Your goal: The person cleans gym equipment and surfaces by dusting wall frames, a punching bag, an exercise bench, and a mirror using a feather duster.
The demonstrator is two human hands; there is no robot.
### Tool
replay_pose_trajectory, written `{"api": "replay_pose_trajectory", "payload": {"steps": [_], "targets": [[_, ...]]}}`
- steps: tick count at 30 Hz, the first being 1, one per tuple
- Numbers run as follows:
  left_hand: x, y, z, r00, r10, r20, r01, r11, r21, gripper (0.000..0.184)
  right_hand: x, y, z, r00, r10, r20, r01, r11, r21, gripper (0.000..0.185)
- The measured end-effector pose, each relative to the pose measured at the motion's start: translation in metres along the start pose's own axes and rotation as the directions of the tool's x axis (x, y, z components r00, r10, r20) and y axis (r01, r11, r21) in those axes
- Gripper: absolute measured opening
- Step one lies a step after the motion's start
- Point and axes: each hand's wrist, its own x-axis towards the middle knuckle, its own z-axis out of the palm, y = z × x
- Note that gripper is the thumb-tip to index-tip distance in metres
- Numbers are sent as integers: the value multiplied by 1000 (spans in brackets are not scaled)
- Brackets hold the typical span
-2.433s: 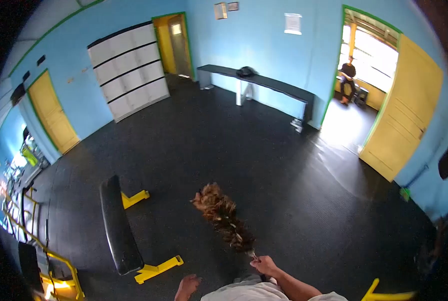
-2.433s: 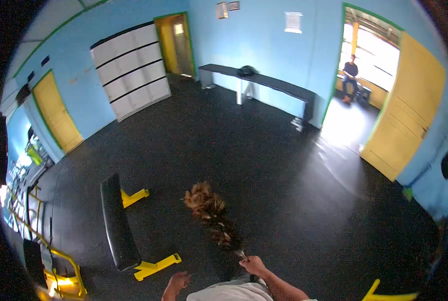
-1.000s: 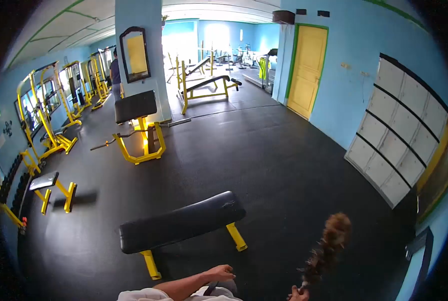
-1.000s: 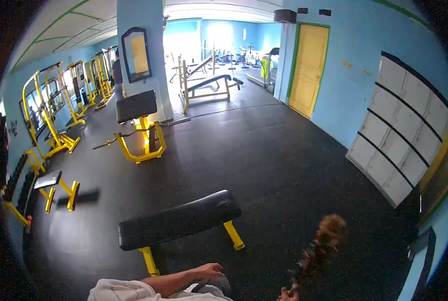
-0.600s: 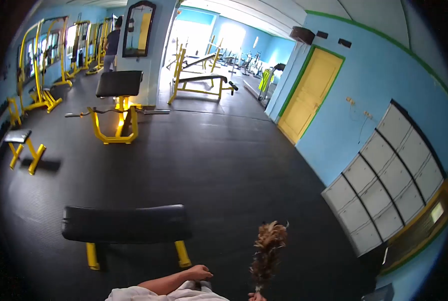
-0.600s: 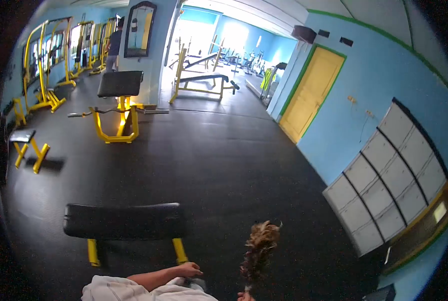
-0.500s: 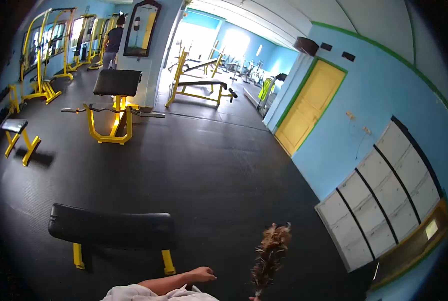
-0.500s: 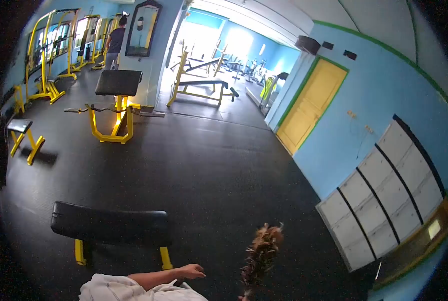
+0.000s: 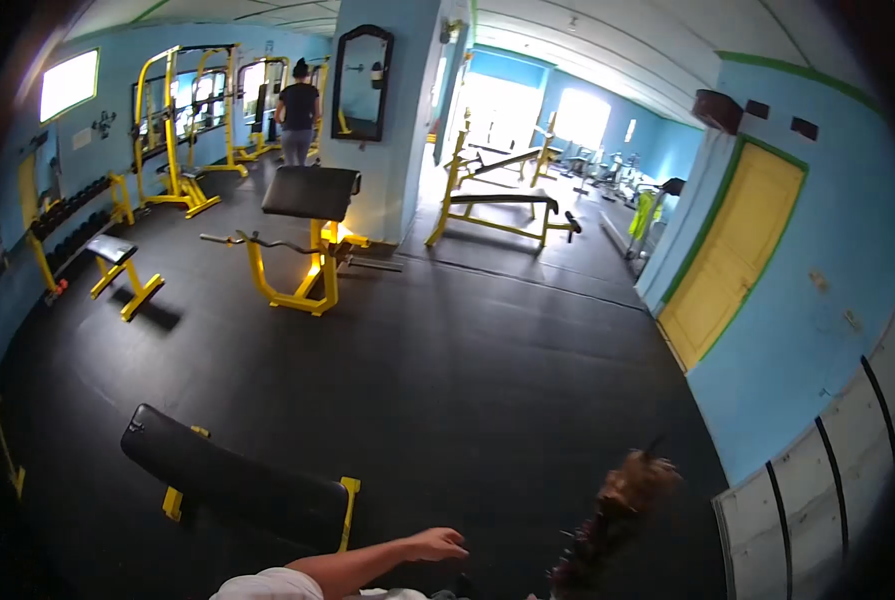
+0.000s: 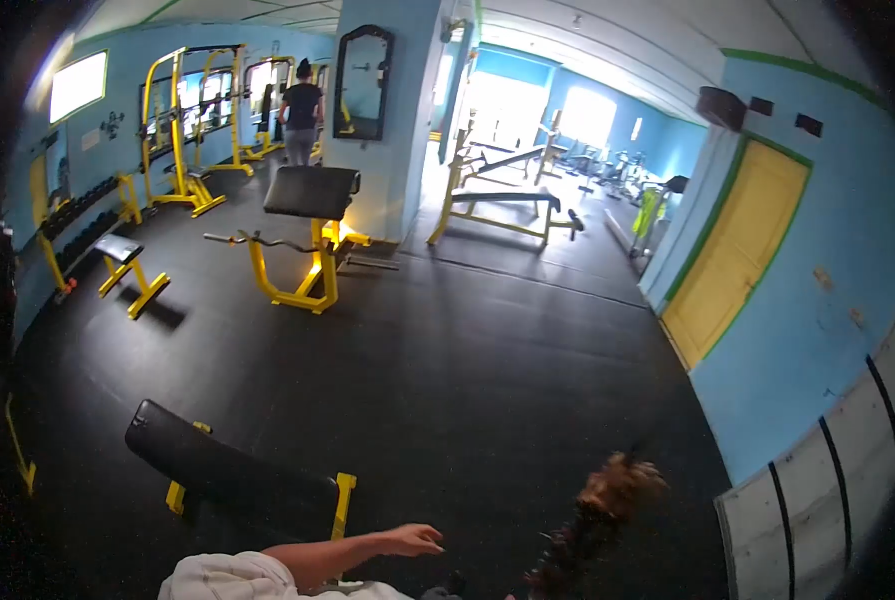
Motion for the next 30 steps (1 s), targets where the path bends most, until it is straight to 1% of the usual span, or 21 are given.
{"api": "replay_pose_trajectory", "payload": {"steps": [1,2,4,5,6,7,8,10,11,13,14,15,16,18,20,22,24,26,28,29,30], "targets": [[8,-10,-11,993,-68,-102,59,994,-89,64,37,-32,4,994,102,-27,-103,994,-28,30],[11,-14,-14,989,-83,-122,72,993,-96,64,64,-48,11,977,206,-58,-208,977,-45,33],[9,-13,-35,895,-211,-392,83,944,-319,62,129,-6,30,970,162,183,-146,984,-97,35],[4,-5,-47,882,-236,-408,105,942,-318,62,172,14,47,970,-75,230,86,996,-37,24],[0,2,-54,842,-248,-480,61,926,-372,60,203,25,59,914,-309,263,314,949,26,14],[0,8,-58,798,-259,-545,5,906,-423,59,233,-10,53,900,50,434,-94,992,82,15],[2,10,-65,790,-275,-549,8,899,-438,59,273,-61,45,720,365,591,-484,874,49,16],[10,14,-84,689,-287,-665,-150,842,-519,54,331,-106,56,670,298,680,-506,854,124,21],[11,30,-93,651,-323,-687,-154,830,-535,51,354,-113,68,662,301,687,-510,852,119,21],[27,36,-112,612,-377,-695,-155,805,-573,50,393,-118,95,652,47,757,-416,857,305,28],[37,39,-126,577,-417,-703,-170,780,-602,49,405,-127,108,650,50,758,-421,854,305,28],[47,42,-138,579,-420,-699,-165,779,-605,49,411,-139,120,633,120,764,-469,845,256,29],[57,43,-154,555,-403,-728,-227,768,-599,47,417,-151,134,615,188,765,-510,835,205,31],[82,49,-189,540,-371,-756,-312,745,-589,45,430,-153,161,524,224,822,-535,837,113,29],[107,55,-229,485,-468,-739,-386,644,-661,41,445,-136,190,522,239,819,-455,890,30,26],[124,107,-267,440,-490,-753,-375,662,-649,38,469,-92,222,557,266,787,-431,903,0,25],[145,126,-308,476,-348,-808,-384,744,-547,39,504,-78,246,569,299,766,-434,900,-29,24],[160,154,-343,461,-348,-816,-348,775,-528,41,532,-71,263,741,125,659,-279,951,134,25],[167,181,-378,511,-288,-810,-325,808,-492,42,562,-70,295,785,134,604,-320,924,211,25],[172,191,-394,498,-292,-816,-314,817,-484,42,575,-90,305,779,132,613,-332,917,223,25],[176,201,-408,497,-290,-818,-300,827,-476,42,594,-122,306,756,191,626,-428,868,252,25]]}}
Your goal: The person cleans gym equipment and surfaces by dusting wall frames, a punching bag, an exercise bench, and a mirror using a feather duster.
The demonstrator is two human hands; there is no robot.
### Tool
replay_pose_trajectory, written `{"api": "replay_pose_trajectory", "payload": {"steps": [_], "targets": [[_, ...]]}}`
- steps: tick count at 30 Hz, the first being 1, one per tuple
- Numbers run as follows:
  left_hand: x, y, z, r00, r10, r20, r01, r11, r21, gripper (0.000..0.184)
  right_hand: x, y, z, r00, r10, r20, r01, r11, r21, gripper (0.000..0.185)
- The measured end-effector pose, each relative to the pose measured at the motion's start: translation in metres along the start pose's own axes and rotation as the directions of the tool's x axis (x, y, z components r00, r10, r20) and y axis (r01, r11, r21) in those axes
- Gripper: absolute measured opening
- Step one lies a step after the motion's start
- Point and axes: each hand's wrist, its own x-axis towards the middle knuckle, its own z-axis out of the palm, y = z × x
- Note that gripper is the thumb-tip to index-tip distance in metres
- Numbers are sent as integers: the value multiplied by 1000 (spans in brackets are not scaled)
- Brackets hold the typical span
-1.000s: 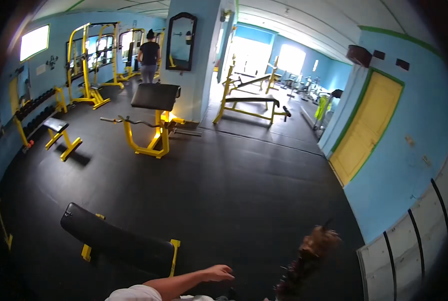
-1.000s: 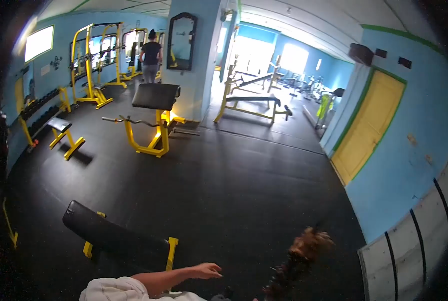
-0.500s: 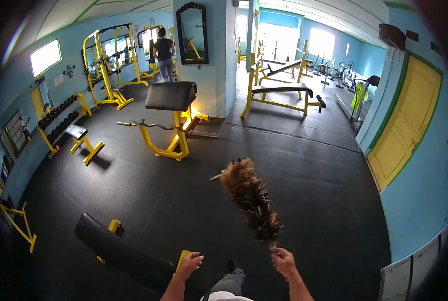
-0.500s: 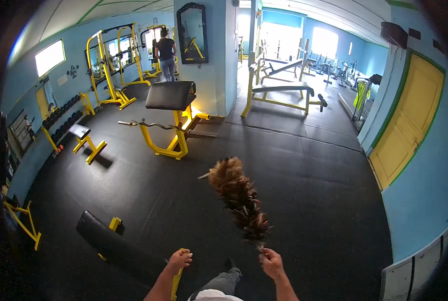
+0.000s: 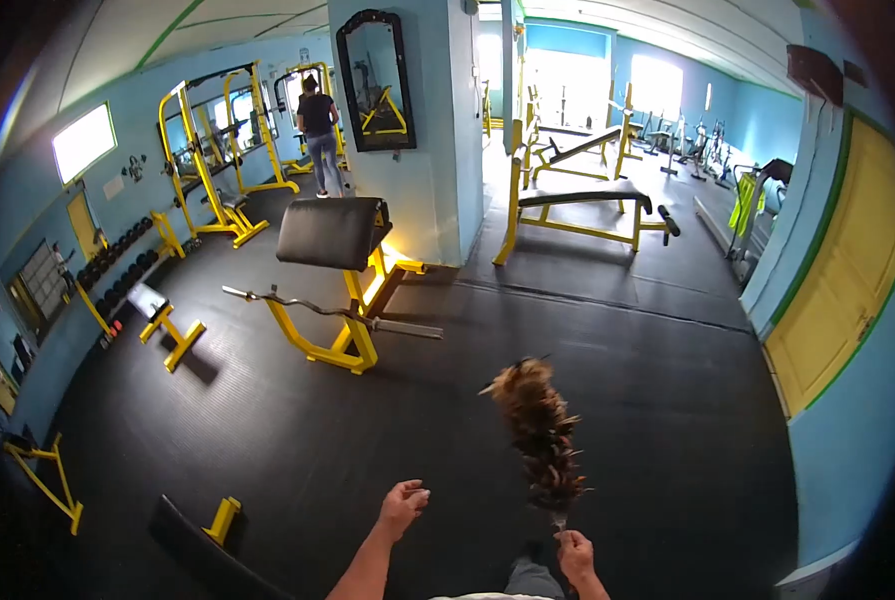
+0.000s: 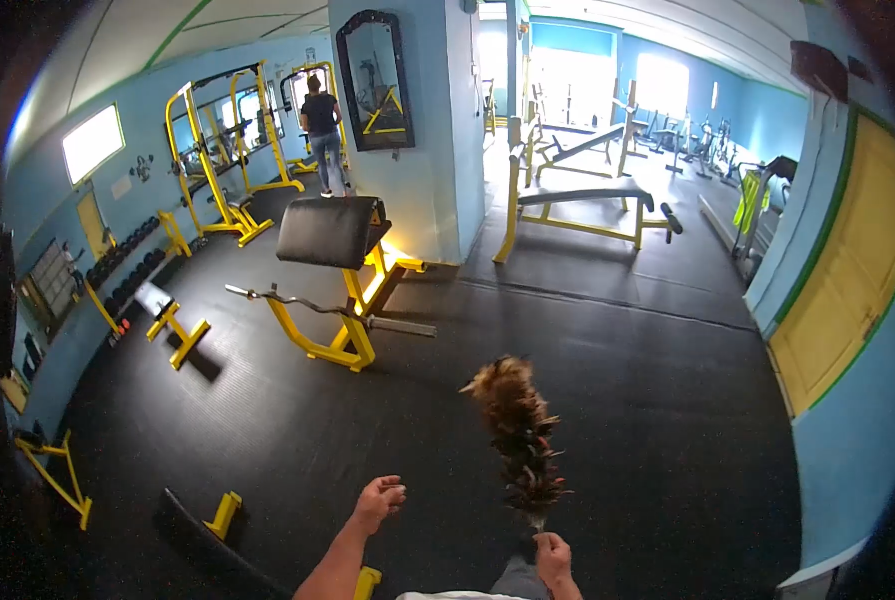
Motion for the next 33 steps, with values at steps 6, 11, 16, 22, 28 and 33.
{"api": "replay_pose_trajectory", "payload": {"steps": [6,11,16,22,28,33], "targets": [[95,25,6,993,-69,-99,66,997,-38,42,126,-60,44,995,19,102,-19,1000,4,26],[166,78,12,937,-220,-271,199,975,-103,41,269,-100,89,960,-95,264,122,989,-89,25],[236,109,10,957,-35,-288,-64,942,-329,40,373,-230,129,908,-219,357,265,960,-85,28],[345,155,35,916,-109,-386,-18,951,-310,35,477,-280,159,878,-158,452,317,899,-301,30],[499,222,60,940,-76,-334,-36,948,-317,31,584,-232,147,923,157,351,75,822,-565,36],[584,329,94,980,67,-187,-84,993,-83,43,670,-289,139,972,-39,232,115,939,-324,28]]}}
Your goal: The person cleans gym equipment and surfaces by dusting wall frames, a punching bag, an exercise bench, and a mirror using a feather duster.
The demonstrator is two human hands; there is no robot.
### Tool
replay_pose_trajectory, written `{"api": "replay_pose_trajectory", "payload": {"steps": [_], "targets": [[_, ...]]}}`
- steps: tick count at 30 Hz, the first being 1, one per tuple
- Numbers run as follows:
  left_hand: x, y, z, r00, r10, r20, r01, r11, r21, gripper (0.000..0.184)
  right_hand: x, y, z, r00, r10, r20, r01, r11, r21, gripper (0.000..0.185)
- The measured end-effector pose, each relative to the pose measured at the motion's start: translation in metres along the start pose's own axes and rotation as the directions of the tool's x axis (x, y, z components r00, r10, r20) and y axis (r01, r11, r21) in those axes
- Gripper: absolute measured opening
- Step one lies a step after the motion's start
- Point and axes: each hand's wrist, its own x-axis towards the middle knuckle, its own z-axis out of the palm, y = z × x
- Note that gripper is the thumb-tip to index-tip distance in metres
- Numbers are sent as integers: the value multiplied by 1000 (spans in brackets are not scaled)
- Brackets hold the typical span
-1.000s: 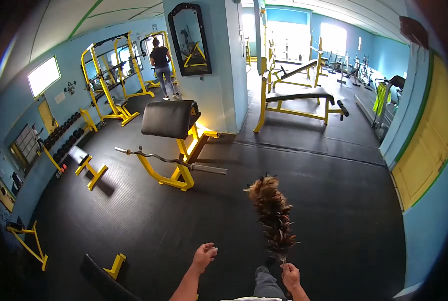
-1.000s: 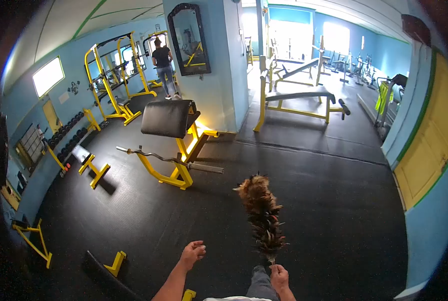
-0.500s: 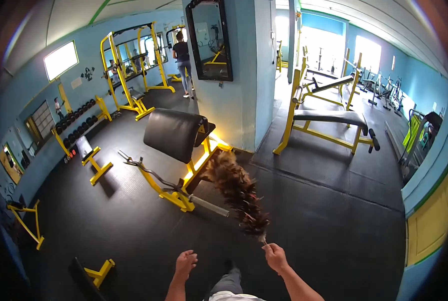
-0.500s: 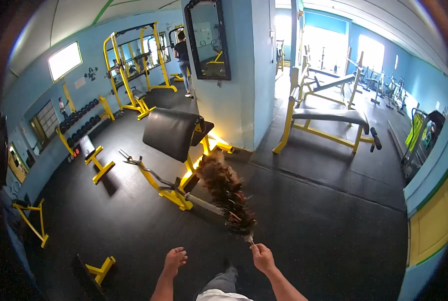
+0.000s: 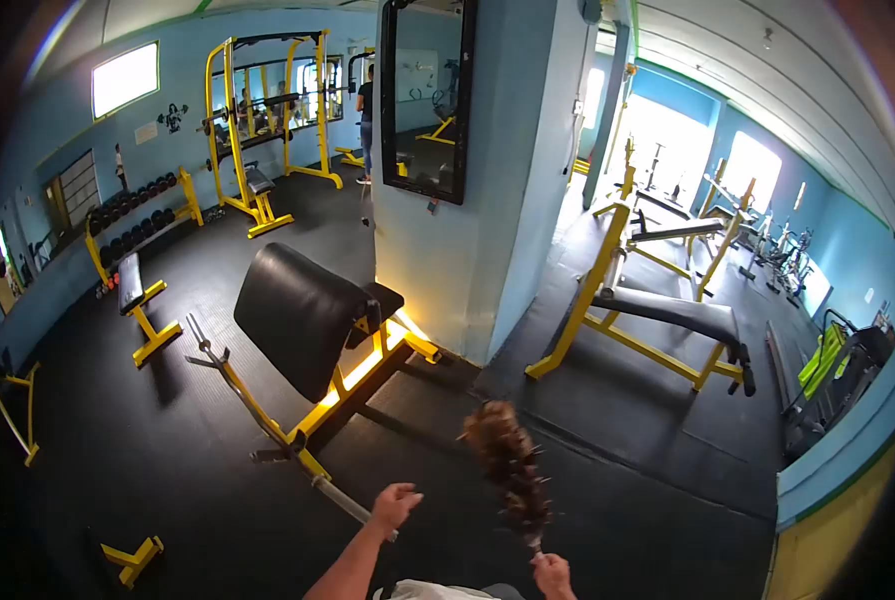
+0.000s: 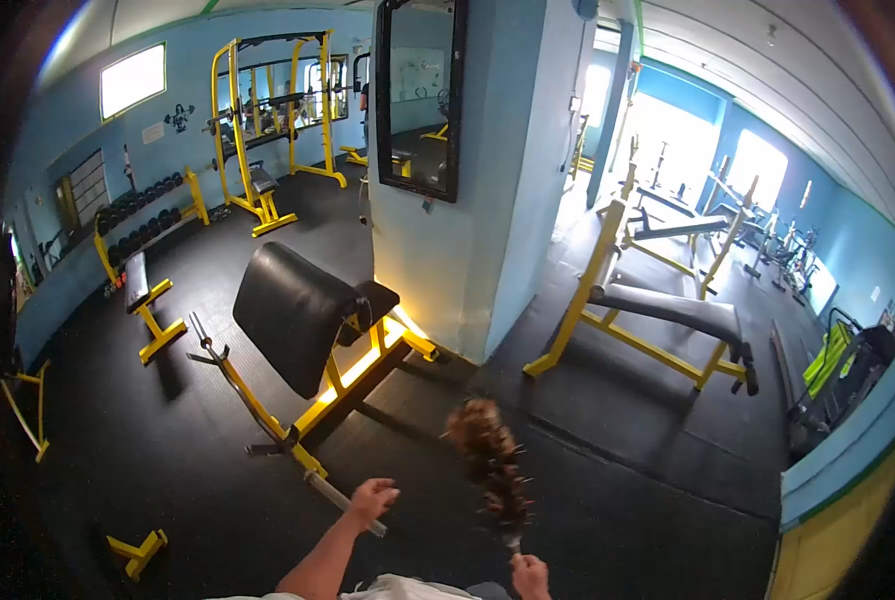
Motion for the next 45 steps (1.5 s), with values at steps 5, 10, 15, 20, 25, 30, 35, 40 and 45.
{"api": "replay_pose_trajectory", "payload": {"steps": [5,10,15,20,25,30,35,40,45], "targets": [[90,50,34,991,76,114,-94,982,163,46,116,-57,12,979,185,-91,-150,942,300,27],[168,76,38,998,55,8,-55,998,22,46,226,-115,34,996,65,-53,-43,936,350,28],[224,135,17,968,93,-232,-79,995,68,43,333,-212,59,979,-193,70,164,939,303,29],[283,169,-16,877,219,-427,-210,975,70,46,455,-338,83,870,-484,100,401,809,430,32],[381,232,-60,771,390,-504,-363,919,155,43,558,-477,79,616,-784,-79,787,608,106,22],[503,326,-81,649,541,-535,-479,837,265,41,619,-611,24,365,-912,-187,833,409,-372,20],[584,449,-62,626,740,-246,-595,657,462,45,598,-767,-15,108,-945,-308,816,261,-516,23],[641,525,-16,412,909,-53,-753,373,542,45,569,-849,-65,298,-955,-13,708,230,-668,18],[708,533,1,411,888,-208,-828,459,323,48,565,-848,-84,284,-941,183,542,1,-840,19]]}}
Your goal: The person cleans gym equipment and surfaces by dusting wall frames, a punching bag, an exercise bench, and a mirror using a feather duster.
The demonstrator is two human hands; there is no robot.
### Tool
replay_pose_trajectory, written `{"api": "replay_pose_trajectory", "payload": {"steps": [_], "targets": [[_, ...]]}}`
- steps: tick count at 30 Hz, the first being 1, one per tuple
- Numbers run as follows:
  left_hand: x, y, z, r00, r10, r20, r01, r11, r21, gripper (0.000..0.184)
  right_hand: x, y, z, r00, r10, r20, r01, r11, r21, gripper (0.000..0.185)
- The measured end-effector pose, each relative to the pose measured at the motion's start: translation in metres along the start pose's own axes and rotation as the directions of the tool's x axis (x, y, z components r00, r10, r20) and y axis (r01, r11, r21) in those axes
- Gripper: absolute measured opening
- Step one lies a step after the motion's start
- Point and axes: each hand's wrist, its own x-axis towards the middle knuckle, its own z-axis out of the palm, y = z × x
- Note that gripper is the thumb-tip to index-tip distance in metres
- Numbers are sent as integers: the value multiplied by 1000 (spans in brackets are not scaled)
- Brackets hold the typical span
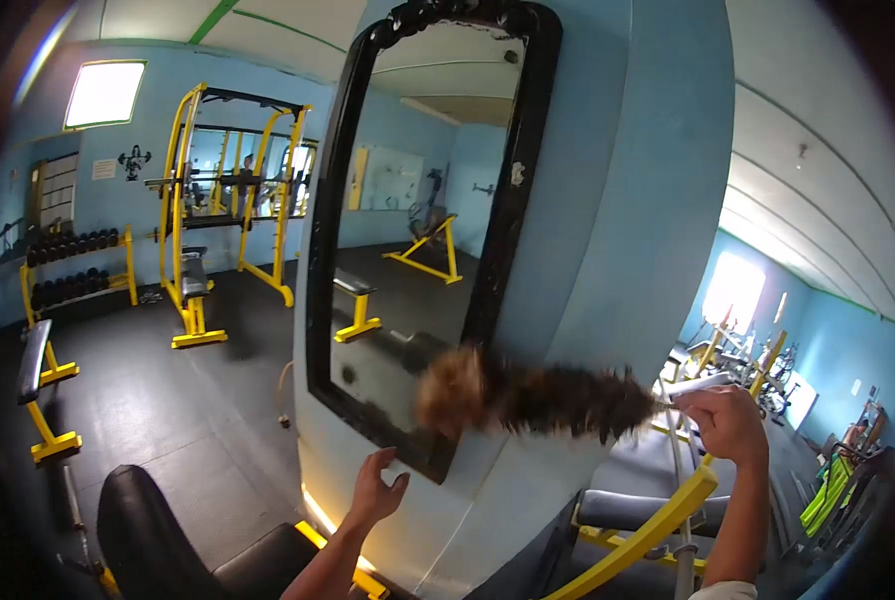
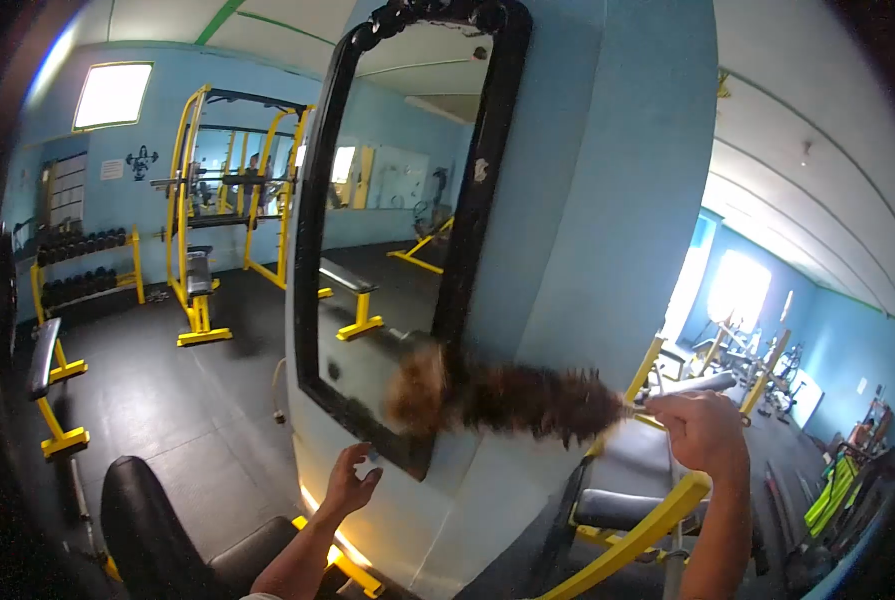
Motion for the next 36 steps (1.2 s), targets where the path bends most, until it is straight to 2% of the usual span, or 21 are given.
{"api": "replay_pose_trajectory", "payload": {"steps": [2,3,4,6,8,10,12,14,15,16,18,20,21,22,24,25,26,28,32,34,36], "targets": [[15,2,10,999,34,21,-34,999,-6,49,10,7,-17,996,86,-28,-87,995,-57,22],[20,7,12,998,53,14,-53,999,-1,48,14,26,-3,924,-100,-368,64,992,-110,25],[26,13,12,997,71,7,-71,997,7,48,23,14,-12,914,9,-405,2,1000,26,27],[34,20,14,996,85,5,-85,996,-1,48,22,9,-24,950,76,-304,-72,997,26,24],[41,15,21,990,139,-32,-140,990,-32,47,7,16,-25,997,-61,-45,50,978,-204,22],[44,22,19,991,133,-26,-133,991,-1,45,3,-5,-32,998,65,-28,-68,983,-170,21],[45,31,21,992,129,5,-129,991,34,42,9,13,-22,949,-81,-304,44,991,-126,22],[53,41,27,977,211,28,-212,973,89,49,26,9,-31,920,98,-379,-95,995,29,24],[55,51,27,975,222,32,-224,971,81,49,32,-1,-46,947,184,-264,-173,983,64,26],[59,64,26,964,264,42,-267,959,100,50,38,9,-50,943,184,-276,-175,983,58,26],[73,81,28,949,314,37,-317,942,112,52,56,35,-56,903,10,-429,-41,997,-63,20],[85,96,29,916,394,67,-400,906,140,55,83,26,-72,848,24,-530,-86,992,-92,26],[91,106,28,914,400,62,-405,904,138,55,93,16,-88,899,40,-437,-113,983,-144,25],[98,117,23,906,416,78,-423,890,169,57,101,17,-96,910,-11,-414,-27,996,-87,24],[115,134,14,898,434,76,-440,874,207,58,117,19,-114,921,4,-390,-63,989,-137,23],[122,140,10,885,454,102,-465,852,240,60,126,8,-120,886,55,-461,-148,975,-168,18],[128,145,6,872,471,132,-489,829,272,61,136,6,-122,846,-32,-532,-78,980,-183,20],[140,152,4,855,501,134,-516,801,303,63,155,-10,-131,848,72,-525,-192,965,-179,22],[159,162,-6,809,559,181,-584,731,354,66,186,-19,-128,897,-13,-442,-80,978,-192,23],[164,168,-10,808,557,192,-586,723,365,67,212,-14,-110,775,-25,-632,-18,998,-63,22],[167,171,-12,805,557,203,-589,713,380,68,230,-35,-103,828,-2,-560,-86,988,-131,20]]}}
